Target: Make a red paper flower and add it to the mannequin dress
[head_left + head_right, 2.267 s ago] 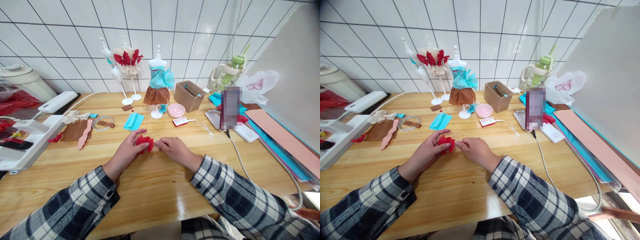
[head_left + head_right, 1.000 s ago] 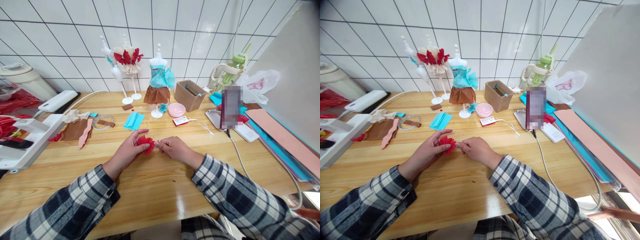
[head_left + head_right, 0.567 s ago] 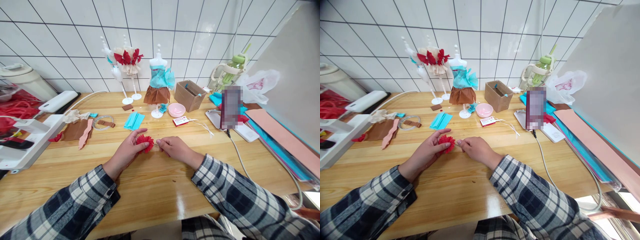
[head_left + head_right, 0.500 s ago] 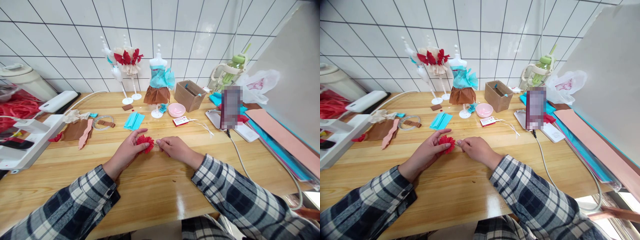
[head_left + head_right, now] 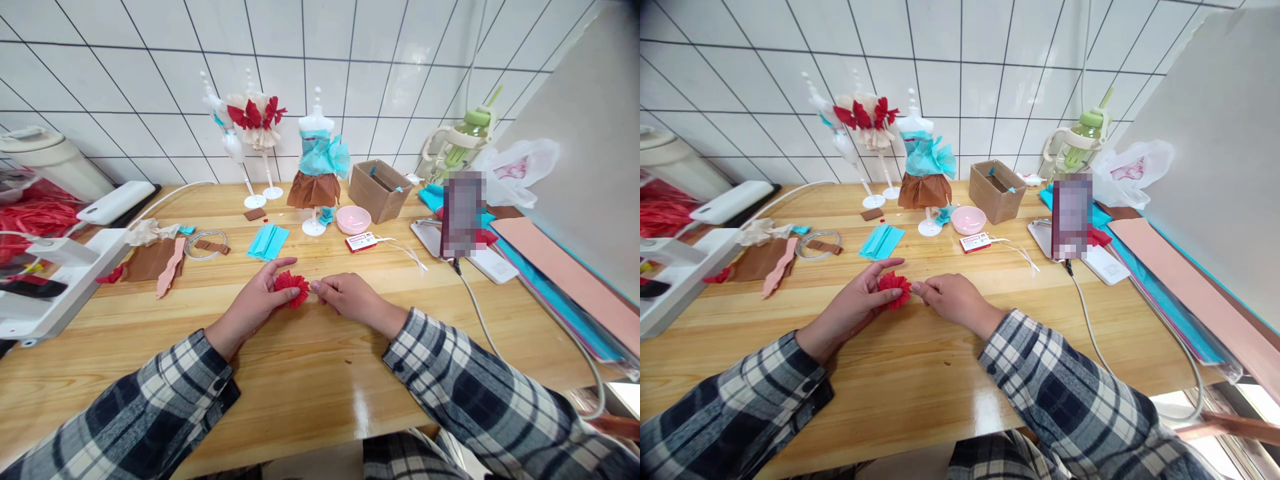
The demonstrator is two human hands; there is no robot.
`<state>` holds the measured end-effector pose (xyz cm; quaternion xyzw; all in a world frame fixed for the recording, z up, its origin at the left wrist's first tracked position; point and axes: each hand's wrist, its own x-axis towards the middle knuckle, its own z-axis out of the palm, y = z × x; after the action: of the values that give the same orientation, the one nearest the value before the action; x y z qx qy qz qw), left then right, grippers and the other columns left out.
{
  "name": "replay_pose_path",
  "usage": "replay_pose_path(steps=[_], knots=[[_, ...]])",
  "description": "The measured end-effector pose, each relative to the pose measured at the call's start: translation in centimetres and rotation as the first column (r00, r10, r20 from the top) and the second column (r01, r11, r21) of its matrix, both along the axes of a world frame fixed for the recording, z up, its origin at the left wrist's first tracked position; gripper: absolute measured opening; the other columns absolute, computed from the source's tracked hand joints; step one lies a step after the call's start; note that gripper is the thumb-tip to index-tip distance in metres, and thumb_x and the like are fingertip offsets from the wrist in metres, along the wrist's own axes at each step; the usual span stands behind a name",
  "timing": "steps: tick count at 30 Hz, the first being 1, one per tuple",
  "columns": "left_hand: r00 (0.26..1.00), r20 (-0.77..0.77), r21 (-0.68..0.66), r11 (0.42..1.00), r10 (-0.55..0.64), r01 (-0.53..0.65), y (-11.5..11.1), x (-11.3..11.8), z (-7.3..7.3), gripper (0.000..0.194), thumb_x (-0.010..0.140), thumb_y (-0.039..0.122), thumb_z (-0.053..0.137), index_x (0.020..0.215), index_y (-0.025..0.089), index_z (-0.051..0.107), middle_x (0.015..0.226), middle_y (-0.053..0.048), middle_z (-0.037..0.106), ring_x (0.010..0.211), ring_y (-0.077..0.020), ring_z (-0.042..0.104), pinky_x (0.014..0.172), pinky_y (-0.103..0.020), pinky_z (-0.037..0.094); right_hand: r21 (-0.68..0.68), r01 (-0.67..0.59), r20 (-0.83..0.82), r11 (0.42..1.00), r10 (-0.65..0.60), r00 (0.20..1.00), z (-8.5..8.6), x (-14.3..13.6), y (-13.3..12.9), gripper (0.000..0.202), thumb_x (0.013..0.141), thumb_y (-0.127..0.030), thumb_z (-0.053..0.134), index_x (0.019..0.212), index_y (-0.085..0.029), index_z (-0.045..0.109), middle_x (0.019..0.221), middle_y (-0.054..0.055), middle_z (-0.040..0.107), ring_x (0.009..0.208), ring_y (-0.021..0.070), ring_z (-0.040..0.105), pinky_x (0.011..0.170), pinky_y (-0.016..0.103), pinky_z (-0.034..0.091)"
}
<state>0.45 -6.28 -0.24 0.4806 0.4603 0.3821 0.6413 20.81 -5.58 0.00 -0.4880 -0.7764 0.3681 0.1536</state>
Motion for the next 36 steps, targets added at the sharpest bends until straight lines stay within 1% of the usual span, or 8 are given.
replay_pose_path(steps=[6,15,23,29,32,36], knots=[[1.000,0.010,-0.006,1.000,0.004,-0.004,0.04,-0.06,-0.04,0.064,0.069,0.022,0.075,0.126,0.021,0.046,0.085,-0.001,0.066,0.076,-0.0133,0.063,0.071,-0.024,0.049,0.002,0.001,-0.001,1.000,-0.001,1.000,0.15,0.07,0.00,0.055,0.092,-0.057,0.030,0.068,-0.018,0.060,0.057,-0.002,0.057,0.055,0.0080,0.047,0.053,0.021,0.027],[1.000,-0.020,0.015,1.000,-0.009,0.009,0.06,-0.13,-0.18,0.065,0.068,0.023,0.075,0.127,0.021,0.045,0.086,-0.001,0.066,0.078,-0.0145,0.064,0.074,-0.027,0.049,0.020,-0.003,-0.001,1.000,0.003,1.000,-0.26,-0.02,0.05,0.053,0.092,-0.055,0.033,0.066,-0.018,0.061,0.057,-0.002,0.056,0.054,0.0079,0.046,0.053,0.021,0.027],[1.000,-0.016,0.007,1.000,-0.007,0.007,0.09,-0.09,-0.17,0.065,0.068,0.023,0.075,0.127,0.021,0.045,0.086,-0.001,0.066,0.077,-0.0136,0.064,0.073,-0.025,0.049,0.034,-0.008,-0.004,0.999,0.008,1.000,-0.56,0.06,0.18,0.054,0.091,-0.057,0.033,0.066,-0.018,0.061,0.057,-0.002,0.056,0.053,0.0080,0.045,0.053,0.022,0.026],[1.000,-0.022,0.014,1.000,0.002,-0.001,0.03,-0.08,-0.15,0.064,0.069,0.023,0.075,0.126,0.022,0.047,0.087,-0.001,0.067,0.077,-0.0130,0.064,0.072,-0.024,0.050,0.026,-0.016,0.002,1.000,0.016,1.000,-0.38,0.08,0.11,0.056,0.091,-0.059,0.032,0.064,-0.018,0.059,0.056,-0.003,0.054,0.052,0.0079,0.045,0.052,0.022,0.026],[0.999,0.012,-0.002,0.999,0.034,-0.034,-0.04,0.06,-0.06,0.064,0.069,0.021,0.075,0.127,0.022,0.046,0.088,-0.002,0.068,0.077,-0.0128,0.065,0.072,-0.024,0.050,0.022,-0.008,0.003,1.000,0.008,1.000,-0.28,0.07,0.09,0.055,0.091,-0.059,0.032,0.064,-0.018,0.058,0.056,-0.003,0.055,0.053,0.0081,0.046,0.053,0.022,0.027],[0.981,0.118,-0.052,0.988,0.153,-0.148,0.05,0.24,0.10,0.068,0.069,0.017,0.074,0.129,0.021,0.043,0.089,-0.004,0.070,0.076,-0.0119,0.066,0.068,-0.020,0.049,0.024,0.022,-0.016,0.999,-0.021,1.000,-0.21,0.03,0.07,0.053,0.092,-0.055,0.031,0.066,-0.018,0.058,0.061,-0.002,0.057,0.057,0.0088,0.048,0.055,0.022,0.028]])
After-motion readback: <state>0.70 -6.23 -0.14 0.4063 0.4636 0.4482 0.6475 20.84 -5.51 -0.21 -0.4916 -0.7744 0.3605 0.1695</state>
